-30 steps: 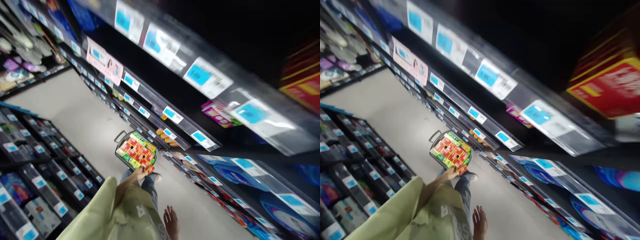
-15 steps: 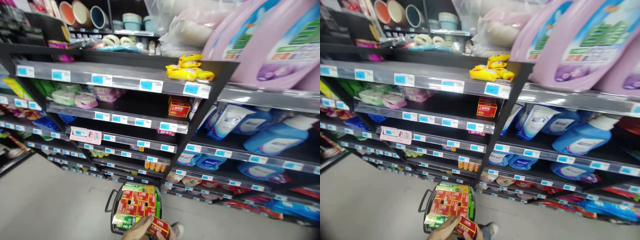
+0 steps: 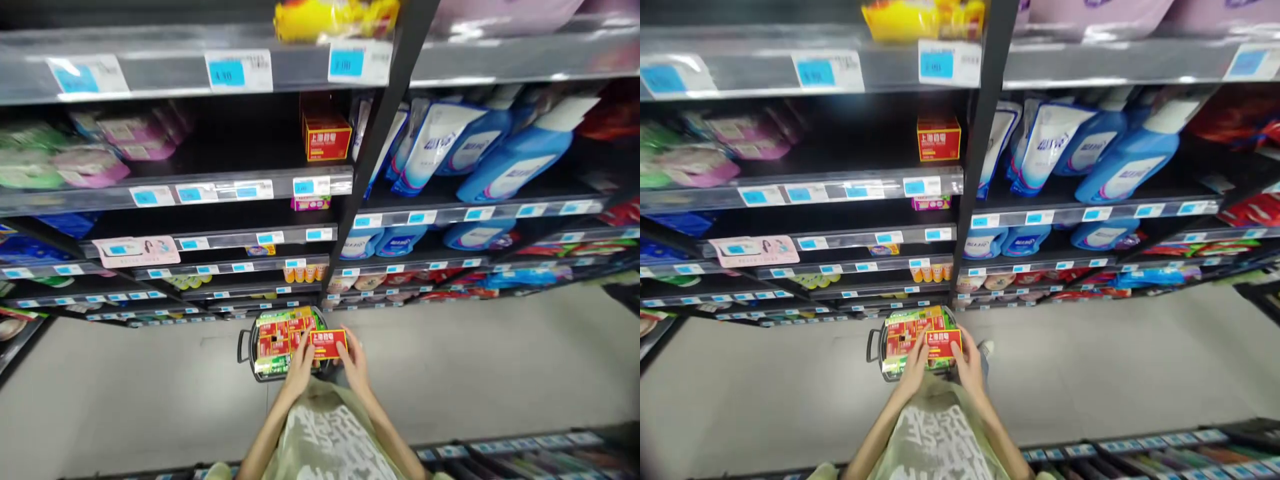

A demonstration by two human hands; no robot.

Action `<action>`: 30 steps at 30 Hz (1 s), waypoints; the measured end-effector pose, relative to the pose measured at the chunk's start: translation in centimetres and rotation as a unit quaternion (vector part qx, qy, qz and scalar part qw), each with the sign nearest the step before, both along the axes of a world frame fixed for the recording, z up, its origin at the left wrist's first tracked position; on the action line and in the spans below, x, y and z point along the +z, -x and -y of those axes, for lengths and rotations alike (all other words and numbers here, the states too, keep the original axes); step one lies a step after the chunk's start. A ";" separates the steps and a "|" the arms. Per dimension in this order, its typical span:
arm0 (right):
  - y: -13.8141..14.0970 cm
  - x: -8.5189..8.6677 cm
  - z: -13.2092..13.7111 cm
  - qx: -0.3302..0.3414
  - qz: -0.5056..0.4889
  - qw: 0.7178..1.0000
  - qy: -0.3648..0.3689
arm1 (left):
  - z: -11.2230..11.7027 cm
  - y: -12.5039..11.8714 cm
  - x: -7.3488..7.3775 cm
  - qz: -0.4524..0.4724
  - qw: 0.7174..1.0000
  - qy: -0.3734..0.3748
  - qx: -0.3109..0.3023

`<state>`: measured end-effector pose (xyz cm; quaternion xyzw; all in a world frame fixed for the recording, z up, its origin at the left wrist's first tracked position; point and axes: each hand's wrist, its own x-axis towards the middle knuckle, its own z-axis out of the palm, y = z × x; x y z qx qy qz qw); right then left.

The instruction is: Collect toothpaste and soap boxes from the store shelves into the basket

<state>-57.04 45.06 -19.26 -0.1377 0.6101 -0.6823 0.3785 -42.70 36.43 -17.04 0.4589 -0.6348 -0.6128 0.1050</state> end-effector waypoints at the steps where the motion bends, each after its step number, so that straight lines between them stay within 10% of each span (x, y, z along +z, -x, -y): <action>1: 0.1 0.2 -0.2 0.037 -0.014 0.999 0.006 | 0.0 -0.1 0.0 -0.037 0.999 -0.004 0.014; 15: -1.6 -1.0 -1.1 0.190 -0.096 0.977 -0.017 | -0.1 -3.1 -0.3 -0.162 0.980 -0.034 0.107; 30: -1.7 -1.2 -1.5 0.008 -0.261 0.965 -0.017 | 1.2 -1.0 -2.1 -0.139 0.989 0.003 0.059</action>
